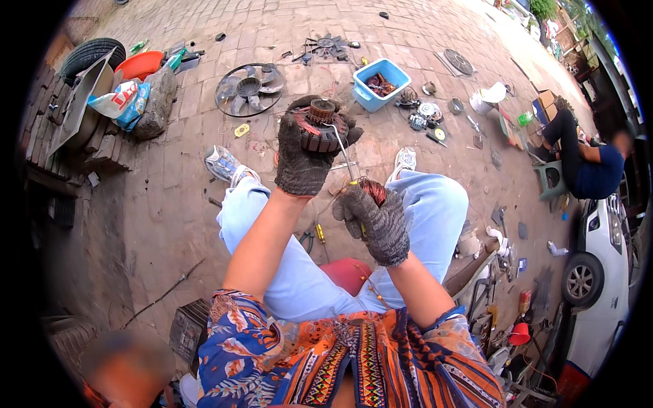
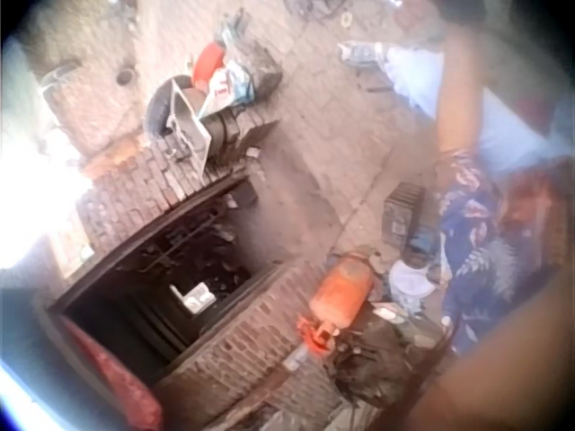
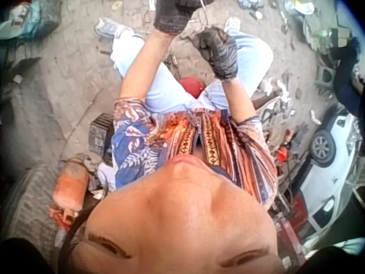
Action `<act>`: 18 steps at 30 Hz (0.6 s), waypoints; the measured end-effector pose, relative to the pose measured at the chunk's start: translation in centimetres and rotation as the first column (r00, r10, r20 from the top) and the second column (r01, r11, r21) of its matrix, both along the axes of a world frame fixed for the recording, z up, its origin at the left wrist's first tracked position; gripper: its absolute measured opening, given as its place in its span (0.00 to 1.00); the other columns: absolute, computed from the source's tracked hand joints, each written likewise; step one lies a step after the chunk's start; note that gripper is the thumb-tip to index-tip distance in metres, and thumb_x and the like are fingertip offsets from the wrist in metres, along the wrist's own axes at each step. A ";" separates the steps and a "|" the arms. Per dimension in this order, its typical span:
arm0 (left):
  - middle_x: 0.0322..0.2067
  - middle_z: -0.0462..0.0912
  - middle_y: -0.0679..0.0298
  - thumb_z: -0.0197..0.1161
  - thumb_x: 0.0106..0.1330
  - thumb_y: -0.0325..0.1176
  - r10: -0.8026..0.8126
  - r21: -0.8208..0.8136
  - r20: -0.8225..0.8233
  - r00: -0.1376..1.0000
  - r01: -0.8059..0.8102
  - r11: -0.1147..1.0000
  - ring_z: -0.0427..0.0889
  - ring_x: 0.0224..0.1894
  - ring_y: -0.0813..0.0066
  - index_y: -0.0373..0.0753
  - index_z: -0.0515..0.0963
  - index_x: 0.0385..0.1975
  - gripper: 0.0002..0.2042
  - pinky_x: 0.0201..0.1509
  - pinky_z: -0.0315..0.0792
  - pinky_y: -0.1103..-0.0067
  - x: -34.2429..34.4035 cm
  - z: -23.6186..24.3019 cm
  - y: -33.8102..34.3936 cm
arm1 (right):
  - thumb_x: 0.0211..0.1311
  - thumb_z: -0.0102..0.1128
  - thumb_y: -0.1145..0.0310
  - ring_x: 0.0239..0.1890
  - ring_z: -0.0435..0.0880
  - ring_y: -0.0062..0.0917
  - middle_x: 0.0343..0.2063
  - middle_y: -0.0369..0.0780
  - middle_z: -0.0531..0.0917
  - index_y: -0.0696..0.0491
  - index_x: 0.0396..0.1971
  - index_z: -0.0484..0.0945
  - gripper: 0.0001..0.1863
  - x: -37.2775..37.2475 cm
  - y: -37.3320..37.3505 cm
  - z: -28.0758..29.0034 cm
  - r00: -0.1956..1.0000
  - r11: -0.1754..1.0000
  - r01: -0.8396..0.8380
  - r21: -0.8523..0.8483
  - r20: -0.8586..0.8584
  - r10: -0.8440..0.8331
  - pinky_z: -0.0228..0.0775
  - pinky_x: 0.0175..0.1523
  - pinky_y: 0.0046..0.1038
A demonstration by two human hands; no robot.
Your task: The person sits on the ground and winds copper wire around a motor stator by hand. They use a screwdriver to push the wire into the stator slots and pliers to cut the wire, repeating the process across multiple slots.
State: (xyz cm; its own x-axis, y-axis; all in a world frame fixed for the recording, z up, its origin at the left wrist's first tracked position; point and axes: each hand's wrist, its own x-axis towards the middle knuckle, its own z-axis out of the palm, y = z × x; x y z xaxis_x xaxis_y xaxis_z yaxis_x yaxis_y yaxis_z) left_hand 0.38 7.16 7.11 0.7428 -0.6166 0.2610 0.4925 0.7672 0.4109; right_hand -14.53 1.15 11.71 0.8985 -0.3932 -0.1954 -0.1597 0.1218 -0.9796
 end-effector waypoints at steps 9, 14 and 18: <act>0.38 0.76 0.57 0.50 0.58 0.64 -0.203 -0.110 -0.250 0.947 0.180 0.977 0.77 0.42 0.62 0.33 0.68 0.48 0.35 0.57 0.67 0.55 1.4 -1.4 -0.5 | 0.65 0.50 0.56 0.12 0.66 0.14 0.15 0.37 0.75 0.56 0.20 0.73 0.20 1.3 0.8 -0.9 0.998 0.995 0.049 -0.088 0.031 -0.047 0.54 0.17 0.15; 0.36 0.77 0.57 0.50 0.58 0.63 -0.088 -0.006 -0.202 0.975 0.089 0.996 0.77 0.40 0.62 0.32 0.68 0.48 0.35 0.56 0.68 0.55 1.0 -0.6 -0.5 | 0.65 0.49 0.54 0.08 0.64 0.16 0.17 0.40 0.73 0.53 0.21 0.70 0.19 0.9 -1.2 -1.8 0.997 0.683 -0.054 0.728 0.077 -0.003 0.55 0.12 0.14; 0.35 0.77 0.57 0.49 0.58 0.64 -0.098 0.013 -0.134 0.986 0.101 0.995 0.77 0.41 0.62 0.31 0.68 0.48 0.36 0.55 0.68 0.56 1.5 -0.5 -0.2 | 0.66 0.47 0.53 0.06 0.63 0.17 0.16 0.41 0.72 0.52 0.22 0.70 0.19 0.6 -1.0 -0.7 0.998 0.462 0.062 0.885 -0.060 -0.019 0.55 0.09 0.13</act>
